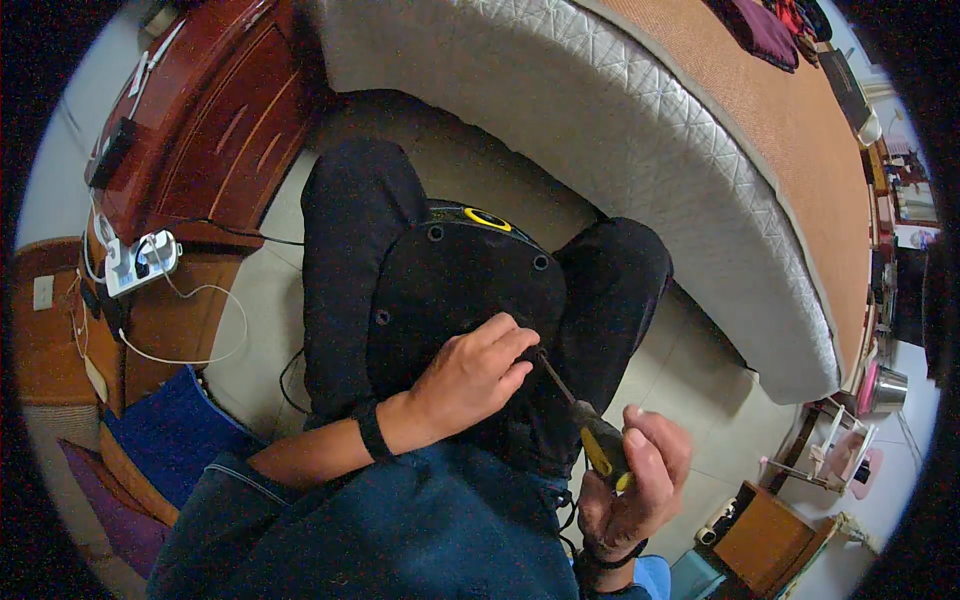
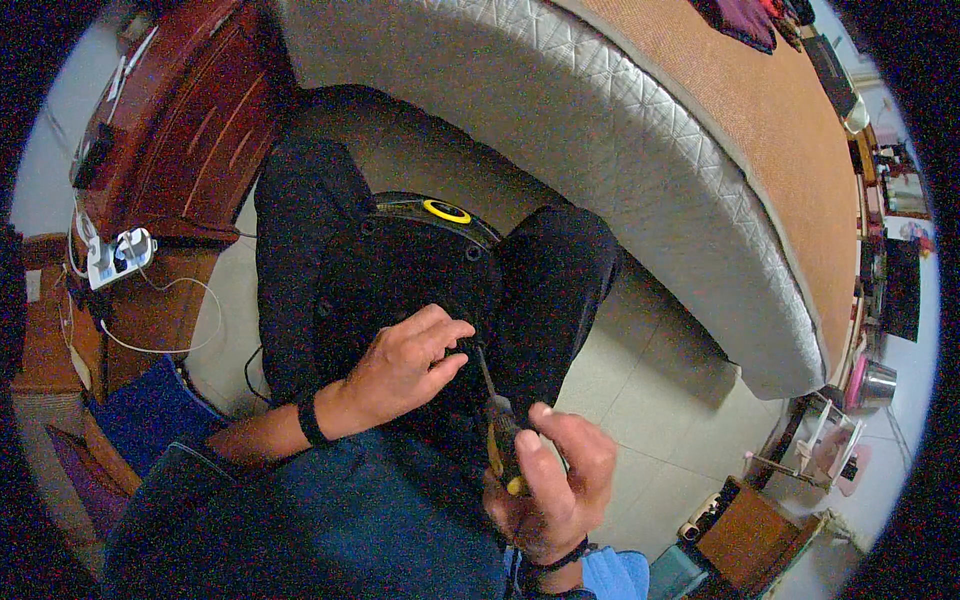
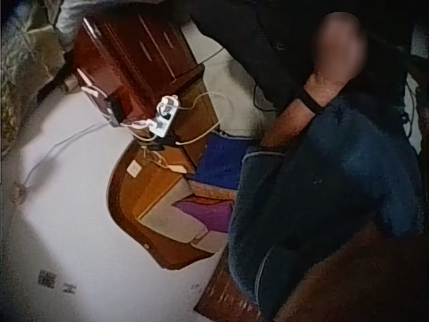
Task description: Repairing a desk fan using a screwdriver.
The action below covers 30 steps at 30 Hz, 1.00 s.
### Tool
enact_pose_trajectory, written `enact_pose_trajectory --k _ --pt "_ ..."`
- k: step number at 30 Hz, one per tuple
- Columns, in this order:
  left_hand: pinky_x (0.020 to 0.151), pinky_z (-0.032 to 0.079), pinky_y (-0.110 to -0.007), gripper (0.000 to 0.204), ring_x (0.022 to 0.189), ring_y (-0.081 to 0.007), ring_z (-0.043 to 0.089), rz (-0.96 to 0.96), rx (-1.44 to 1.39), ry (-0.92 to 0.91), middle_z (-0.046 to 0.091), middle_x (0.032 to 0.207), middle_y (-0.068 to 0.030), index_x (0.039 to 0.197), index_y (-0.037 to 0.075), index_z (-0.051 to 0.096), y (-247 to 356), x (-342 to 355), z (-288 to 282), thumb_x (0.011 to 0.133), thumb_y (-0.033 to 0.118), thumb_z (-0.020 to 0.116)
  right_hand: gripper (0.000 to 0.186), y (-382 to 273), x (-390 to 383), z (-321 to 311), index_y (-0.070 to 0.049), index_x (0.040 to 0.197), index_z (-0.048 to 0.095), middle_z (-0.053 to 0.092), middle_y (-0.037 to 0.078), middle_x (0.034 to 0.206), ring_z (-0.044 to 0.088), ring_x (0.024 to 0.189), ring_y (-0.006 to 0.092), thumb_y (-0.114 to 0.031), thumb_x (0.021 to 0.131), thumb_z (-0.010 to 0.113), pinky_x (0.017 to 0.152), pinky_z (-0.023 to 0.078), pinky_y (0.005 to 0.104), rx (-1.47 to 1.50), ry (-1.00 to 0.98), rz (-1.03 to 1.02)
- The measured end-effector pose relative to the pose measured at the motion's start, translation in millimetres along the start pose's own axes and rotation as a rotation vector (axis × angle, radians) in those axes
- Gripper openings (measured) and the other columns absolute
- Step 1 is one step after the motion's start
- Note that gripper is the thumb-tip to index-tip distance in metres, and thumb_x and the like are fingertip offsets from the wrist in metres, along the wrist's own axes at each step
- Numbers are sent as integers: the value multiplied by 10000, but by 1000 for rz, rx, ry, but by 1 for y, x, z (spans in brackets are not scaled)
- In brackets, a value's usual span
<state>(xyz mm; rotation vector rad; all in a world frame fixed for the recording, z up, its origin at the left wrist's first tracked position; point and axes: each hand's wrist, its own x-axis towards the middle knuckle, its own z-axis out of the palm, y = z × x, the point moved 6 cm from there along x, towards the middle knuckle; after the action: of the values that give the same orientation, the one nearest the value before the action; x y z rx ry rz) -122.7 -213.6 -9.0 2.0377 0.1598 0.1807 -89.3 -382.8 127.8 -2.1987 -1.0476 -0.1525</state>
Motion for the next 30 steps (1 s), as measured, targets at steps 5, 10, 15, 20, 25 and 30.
enact_pose_trajectory --k 5,10,15,20,25,30 --pt "729 594 -393 214 860 -306 710 98 -1 -24 680 972 -120 1068 50 739 10 2 5 857 78 759 567 -4 -2 0 -97 1263 621 675 190 1157 668 989 347 -104 731 816 799 560 448 77 -8 18" --pt "724 596 -396 158 832 -299 714 124 45 -16 688 915 -105 1013 49 754 9 7 8 858 75 746 586 -10 4 3 -100 1252 642 672 158 1114 662 981 331 -44 710 856 784 561 431 113 -39 -28" --pt "739 598 -403 164 851 -299 712 102 61 -24 686 945 -109 1023 41 745 5 7 10 864 81 740 519 -17 2 4 -91 1225 637 670 204 1220 671 1030 345 -29 758 855 807 570 426 47 -75 -36" --pt "765 598 -412 247 904 -327 704 6 31 0 656 1031 -134 1109 27 706 1 4 6 874 95 742 502 -12 -2 8 -73 1291 588 655 236 1244 678 1057 359 74 823 697 863 572 454 188 25 -4" --pt "773 598 -419 275 916 -345 700 -5 10 -1 641 1042 -141 1145 31 690 0 4 5 880 89 735 482 -10 -5 5 -68 1304 578 646 238 1257 665 1069 372 52 845 666 884 568 457 89 11 -31" --pt "770 597 -423 261 908 -347 698 -6 -2 -3 640 1036 -140 1135 33 691 0 4 3 881 79 727 535 -12 -7 -2 -123 1261 636 640 203 1288 647 1076 349 59 765 722 875 542 455 -11 -15 -6"
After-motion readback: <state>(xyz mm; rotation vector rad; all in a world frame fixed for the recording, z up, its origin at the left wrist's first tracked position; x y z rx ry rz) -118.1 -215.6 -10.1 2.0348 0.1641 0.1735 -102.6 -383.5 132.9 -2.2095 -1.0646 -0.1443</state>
